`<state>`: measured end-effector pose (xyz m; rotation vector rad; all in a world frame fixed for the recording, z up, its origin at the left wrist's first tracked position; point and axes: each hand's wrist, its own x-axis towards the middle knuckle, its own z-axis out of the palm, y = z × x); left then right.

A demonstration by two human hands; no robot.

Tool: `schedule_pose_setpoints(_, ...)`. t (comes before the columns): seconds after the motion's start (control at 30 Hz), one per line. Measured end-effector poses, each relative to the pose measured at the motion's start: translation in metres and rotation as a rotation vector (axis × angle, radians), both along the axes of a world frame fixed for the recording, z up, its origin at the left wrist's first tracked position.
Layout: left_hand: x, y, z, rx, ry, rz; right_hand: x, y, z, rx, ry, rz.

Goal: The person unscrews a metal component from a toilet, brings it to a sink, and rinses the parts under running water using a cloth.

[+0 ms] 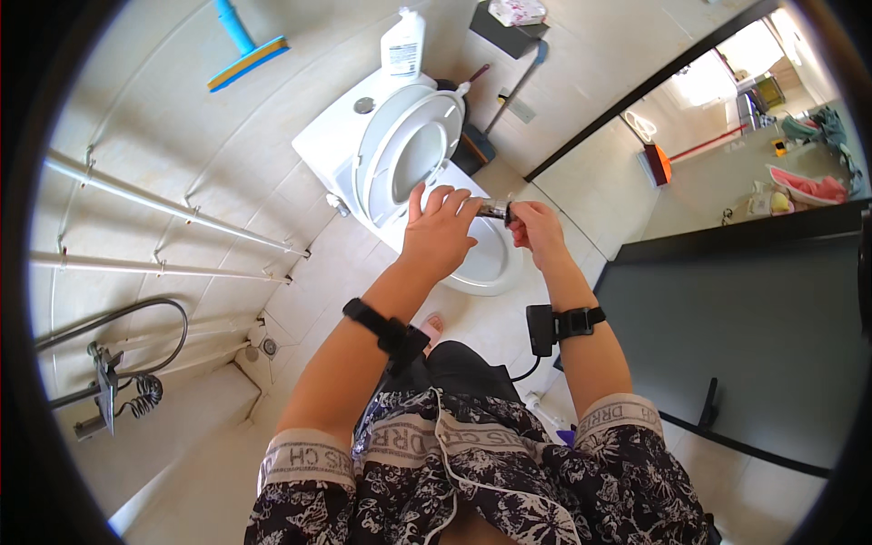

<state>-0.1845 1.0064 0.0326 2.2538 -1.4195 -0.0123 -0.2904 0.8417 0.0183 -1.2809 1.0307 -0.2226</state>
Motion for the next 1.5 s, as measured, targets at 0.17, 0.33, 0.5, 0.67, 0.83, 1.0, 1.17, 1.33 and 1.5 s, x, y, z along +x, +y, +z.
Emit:
schedule_pose_setpoints(0.17,-0.005,-0.045,-0.008,0.049,-0.155,-0.122,-0.008,-0.006,0.014,0.036,0.033,-0.042)
schedule_pose_setpoints(0.33,-0.005,-0.072,-0.016,-0.057,-0.223,-0.18,-0.013,-0.017,0.01,-0.075,0.128,0.008)
schedule_pose_setpoints(0.5,-0.002,-0.081,-0.021,-0.063,-0.153,-0.251,-0.016,-0.023,0.005,-0.389,0.181,0.12)
schedule_pose_setpoints(0.67,0.001,-0.079,-0.023,-0.059,-0.069,-0.25,-0.025,-0.032,0.014,-0.532,0.245,0.31)
schedule_pose_setpoints(0.83,0.005,-0.08,-0.022,-0.11,-0.083,-0.218,-0.022,-0.025,0.014,-0.696,0.103,0.378)
schedule_pose_setpoints(1.0,0.004,-0.08,-0.018,-0.113,0.046,-0.222,-0.014,-0.024,0.022,-0.867,0.136,0.462)
schedule_pose_setpoints(1.17,0.001,-0.077,-0.008,-0.115,0.261,-0.305,-0.019,-0.026,0.033,-0.962,0.069,0.484)
schedule_pose_setpoints(1.33,0.002,-0.074,-0.002,-0.122,0.357,-0.338,-0.022,-0.034,0.044,-1.1,0.006,0.616)
schedule_pose_setpoints(1.5,0.001,-0.075,0.014,-0.089,0.429,-0.364,-0.024,-0.04,0.046,-1.096,-0.15,0.613)
